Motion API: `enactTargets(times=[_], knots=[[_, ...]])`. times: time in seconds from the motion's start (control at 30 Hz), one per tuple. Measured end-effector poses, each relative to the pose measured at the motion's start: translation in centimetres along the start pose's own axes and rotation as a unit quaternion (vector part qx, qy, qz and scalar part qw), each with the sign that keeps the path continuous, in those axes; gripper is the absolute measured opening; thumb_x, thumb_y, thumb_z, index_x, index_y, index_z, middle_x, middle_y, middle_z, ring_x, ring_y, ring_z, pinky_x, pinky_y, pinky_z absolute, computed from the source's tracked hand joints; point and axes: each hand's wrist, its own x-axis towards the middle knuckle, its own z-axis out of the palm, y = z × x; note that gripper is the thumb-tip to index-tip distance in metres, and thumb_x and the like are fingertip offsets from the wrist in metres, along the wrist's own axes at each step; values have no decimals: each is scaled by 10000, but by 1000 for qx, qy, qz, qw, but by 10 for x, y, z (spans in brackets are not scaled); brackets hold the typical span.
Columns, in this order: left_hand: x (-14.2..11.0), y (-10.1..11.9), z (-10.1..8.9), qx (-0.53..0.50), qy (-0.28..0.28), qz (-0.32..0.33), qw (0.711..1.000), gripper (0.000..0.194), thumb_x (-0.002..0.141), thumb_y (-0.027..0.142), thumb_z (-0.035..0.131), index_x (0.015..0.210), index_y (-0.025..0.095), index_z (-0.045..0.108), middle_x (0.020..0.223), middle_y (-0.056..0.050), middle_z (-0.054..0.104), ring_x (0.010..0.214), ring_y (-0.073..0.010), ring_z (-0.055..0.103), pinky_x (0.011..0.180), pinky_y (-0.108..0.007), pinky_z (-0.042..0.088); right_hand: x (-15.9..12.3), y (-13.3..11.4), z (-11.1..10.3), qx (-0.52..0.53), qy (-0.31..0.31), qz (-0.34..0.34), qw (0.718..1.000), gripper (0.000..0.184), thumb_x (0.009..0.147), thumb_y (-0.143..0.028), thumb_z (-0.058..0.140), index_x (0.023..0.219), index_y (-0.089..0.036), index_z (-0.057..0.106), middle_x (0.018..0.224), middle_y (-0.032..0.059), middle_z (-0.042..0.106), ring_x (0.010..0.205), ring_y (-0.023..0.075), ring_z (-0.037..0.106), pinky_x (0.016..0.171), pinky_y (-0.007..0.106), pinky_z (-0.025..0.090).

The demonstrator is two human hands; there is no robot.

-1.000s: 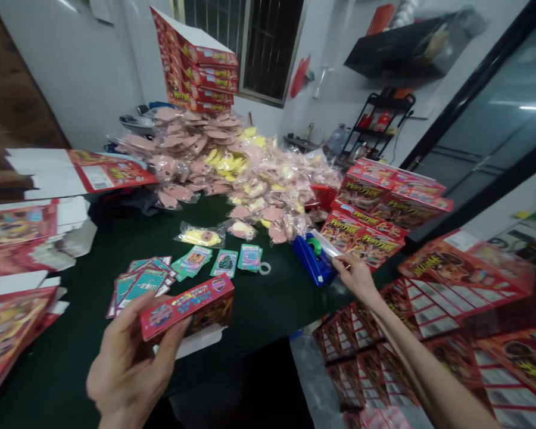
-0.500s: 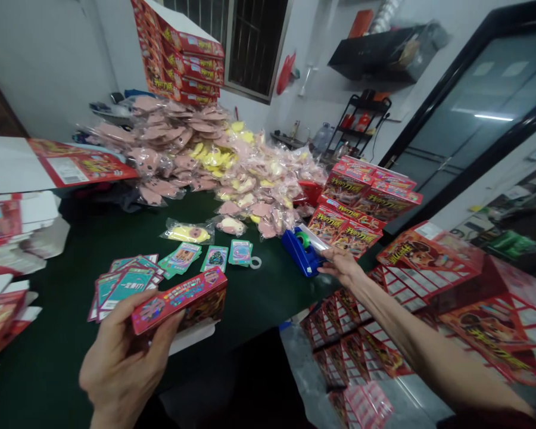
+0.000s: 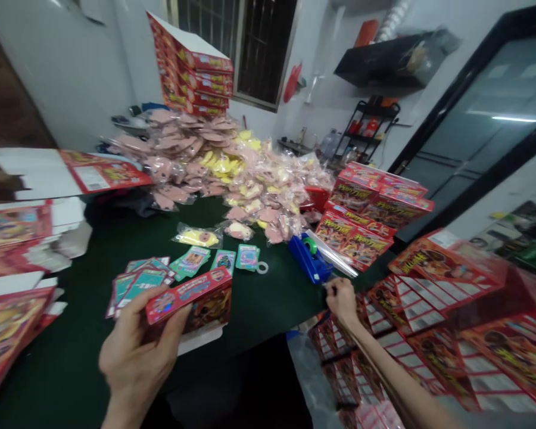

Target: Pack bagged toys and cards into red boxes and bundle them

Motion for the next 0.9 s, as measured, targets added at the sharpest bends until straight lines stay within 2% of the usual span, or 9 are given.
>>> enactTargets(times=[0.07,0.13,0.27,0.33,0.43,0.53,0.67,0.77,0.9], knots=[[3,8,1,26,27,6,999,409,709,249,706,1088,214,558,912,-10,643,696,-141,616,653,-234,517,-16,-21,-8,31,-2,-34,999,288,857,-363,474,678,-166,583,736,61,567,702,192,563,678,370,478],[5,14,2,12,23,4,1000,373,718,256,695,1061,199,563,886,-13,650,685,-139,631,643,-231,525,-31,-54,-19,86,-39,-77,993,257,845,-359,474,705,-188,604,715,46,578,659,184,564,649,347,479],[6,17,3,8,22,0,1000,361,729,250,684,1058,189,550,907,-32,641,690,-137,632,653,-241,529,-52,-149,-38,264,-120,-128,949,110,844,-260,527,865,-219,627,611,-20,540,489,111,506,476,245,426],[4,17,2,12,13,10,1000,363,734,233,680,1066,190,540,891,-27,634,679,-130,623,651,-241,526,-57,-194,-42,371,-167,-87,910,323,830,-223,548,1151,-251,521,586,-54,526,449,96,487,431,220,415],[3,16,1,10,8,23,1000,362,737,230,676,1068,191,535,892,-27,628,703,-138,625,670,-255,528,-62,-239,-39,518,-226,4,825,757,807,-199,569,1408,-292,119,614,-78,564,412,87,470,386,203,415],[1,14,1,-1,6,8,1000,386,738,244,678,1089,188,528,948,-53,628,775,-168,643,704,-281,534,-68,-257,-30,585,-249,61,769,776,791,-202,593,1401,-287,121,603,-85,575,392,73,459,371,184,408],[0,13,0,-14,2,13,1000,398,733,225,688,1094,201,523,967,-48,626,780,-166,648,708,-278,531,-74,-263,-16,620,-265,102,732,675,793,-213,610,1350,-251,231,536,-103,549,388,57,442,383,159,404],[1,15,-1,-6,1,54,999,388,731,202,690,1083,208,525,988,-42,624,803,-161,643,740,-284,526,-77,-266,-10,629,-267,122,720,658,781,-221,632,1323,-235,260,551,-97,566,387,55,437,372,155,396],[5,19,-3,12,8,113,994,361,735,182,687,1061,197,531,937,-31,634,803,-151,638,726,-270,527,-80,-269,-9,619,-261,138,728,658,771,-238,653,1310,-229,275,575,-82,596,377,56,431,356,161,392]])
